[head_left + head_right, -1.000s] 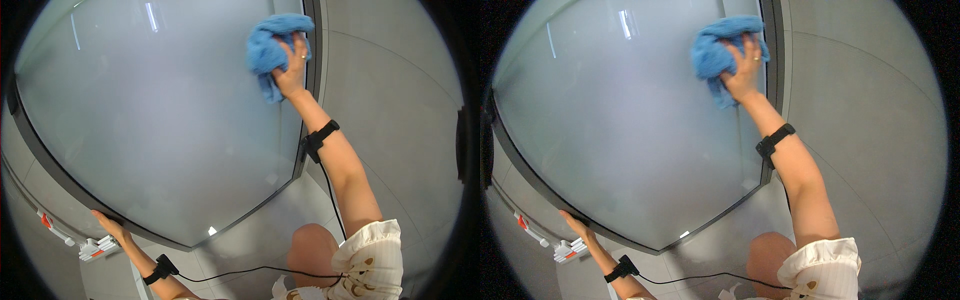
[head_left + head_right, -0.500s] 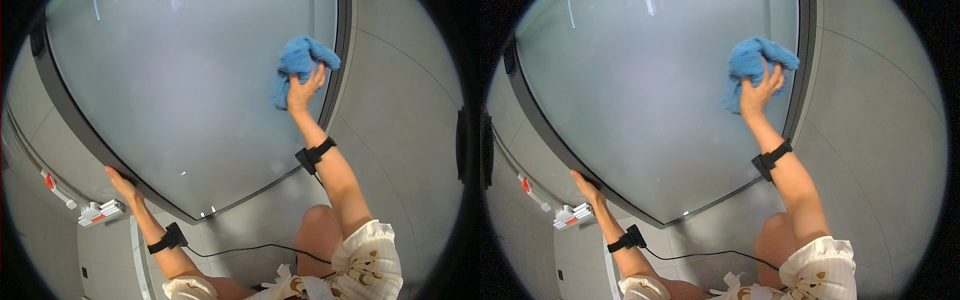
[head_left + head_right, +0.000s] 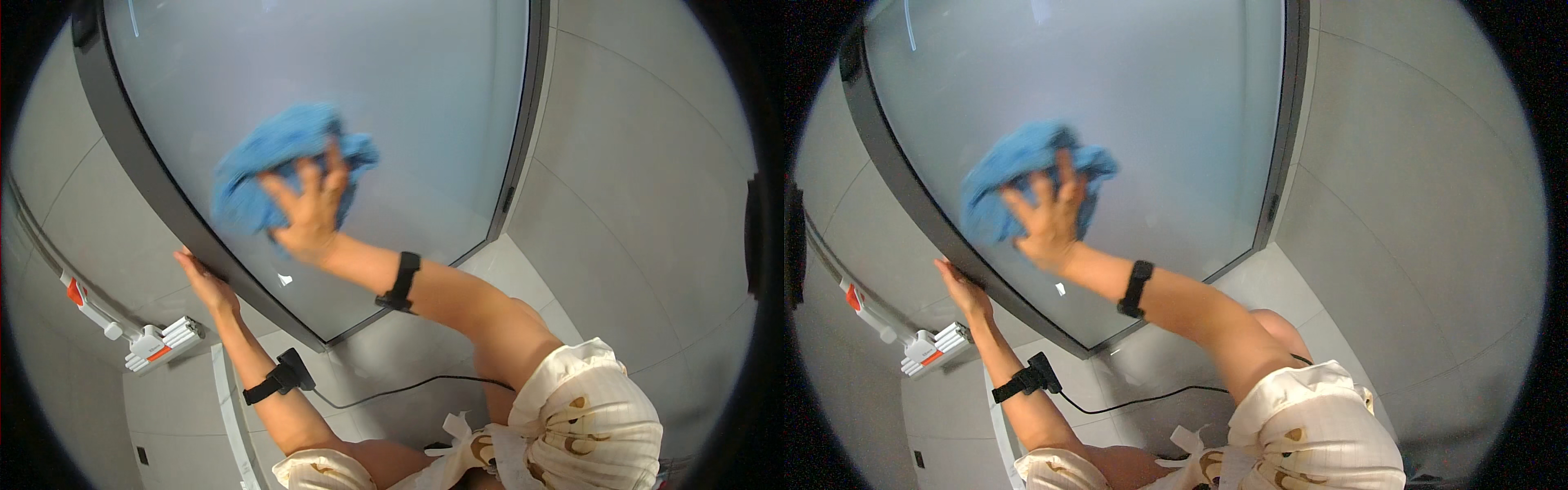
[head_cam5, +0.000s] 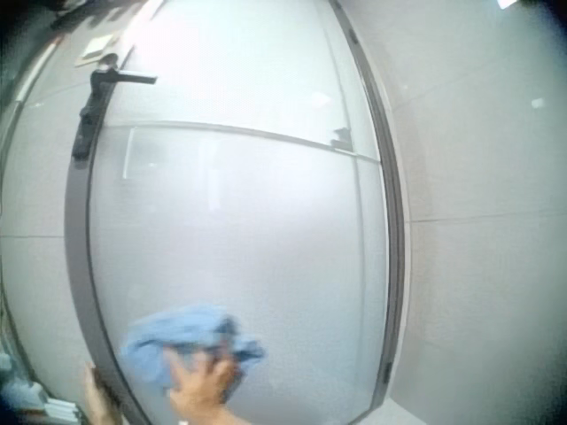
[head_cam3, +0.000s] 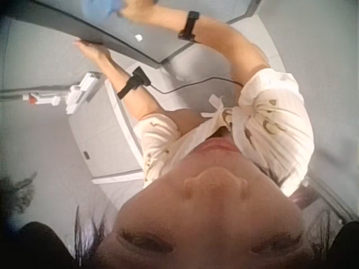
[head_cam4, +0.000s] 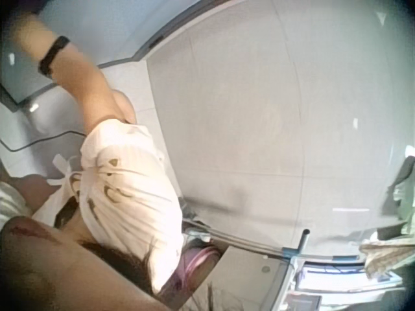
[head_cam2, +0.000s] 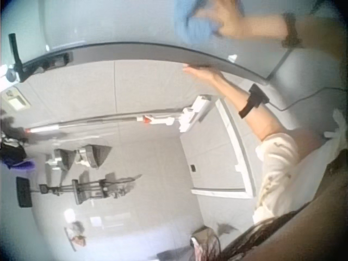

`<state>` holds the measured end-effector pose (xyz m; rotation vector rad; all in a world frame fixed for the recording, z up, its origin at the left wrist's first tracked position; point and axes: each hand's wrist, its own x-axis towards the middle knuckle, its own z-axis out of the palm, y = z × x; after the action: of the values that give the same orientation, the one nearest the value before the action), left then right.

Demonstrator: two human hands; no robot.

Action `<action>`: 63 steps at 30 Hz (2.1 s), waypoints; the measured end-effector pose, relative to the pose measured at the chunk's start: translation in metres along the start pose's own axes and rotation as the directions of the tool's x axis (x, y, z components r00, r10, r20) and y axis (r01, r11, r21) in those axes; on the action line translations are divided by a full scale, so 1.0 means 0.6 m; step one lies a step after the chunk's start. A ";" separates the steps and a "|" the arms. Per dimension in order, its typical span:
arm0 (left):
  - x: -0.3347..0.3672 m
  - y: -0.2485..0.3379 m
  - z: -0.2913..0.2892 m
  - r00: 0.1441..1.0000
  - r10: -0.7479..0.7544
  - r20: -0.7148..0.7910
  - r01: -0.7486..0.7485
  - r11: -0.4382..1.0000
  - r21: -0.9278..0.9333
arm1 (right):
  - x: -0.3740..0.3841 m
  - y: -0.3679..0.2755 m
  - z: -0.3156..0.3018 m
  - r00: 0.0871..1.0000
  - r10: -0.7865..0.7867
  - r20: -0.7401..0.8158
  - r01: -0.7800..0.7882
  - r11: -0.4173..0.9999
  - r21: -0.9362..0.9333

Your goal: The person wipes a large glass shower door with a blue cloth, moving from the lower sections upward and across the surface. They occasionally adjust their position and use both hands to reach different areas of the door.

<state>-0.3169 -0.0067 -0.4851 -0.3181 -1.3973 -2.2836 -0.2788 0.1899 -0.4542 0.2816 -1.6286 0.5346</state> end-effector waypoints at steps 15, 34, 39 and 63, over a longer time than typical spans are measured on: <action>0.024 -0.015 -0.052 0.994 0.097 -0.048 -0.098 0.995 -0.030 | 0.042 0.281 -0.164 0.862 -0.497 0.098 0.503 0.862 -0.060; -0.010 0.029 0.020 0.962 0.183 -0.203 -0.149 0.974 0.170 | -0.045 0.603 -0.316 0.474 0.676 -0.565 -0.808 0.589 0.027; -0.011 0.027 0.026 0.981 0.115 -0.157 -0.091 0.984 0.150 | -0.040 0.554 -0.261 0.508 0.673 -0.537 -0.799 0.601 -0.003; 0.001 0.000 0.008 0.999 -0.048 0.026 0.047 0.999 0.026 | -0.090 0.045 0.015 0.922 -0.385 -0.042 0.387 0.911 0.141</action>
<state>-0.3178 -0.0025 -0.4826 -0.3119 -1.4605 -2.3056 -0.2920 0.2017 -0.5125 0.6936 -1.4716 0.3500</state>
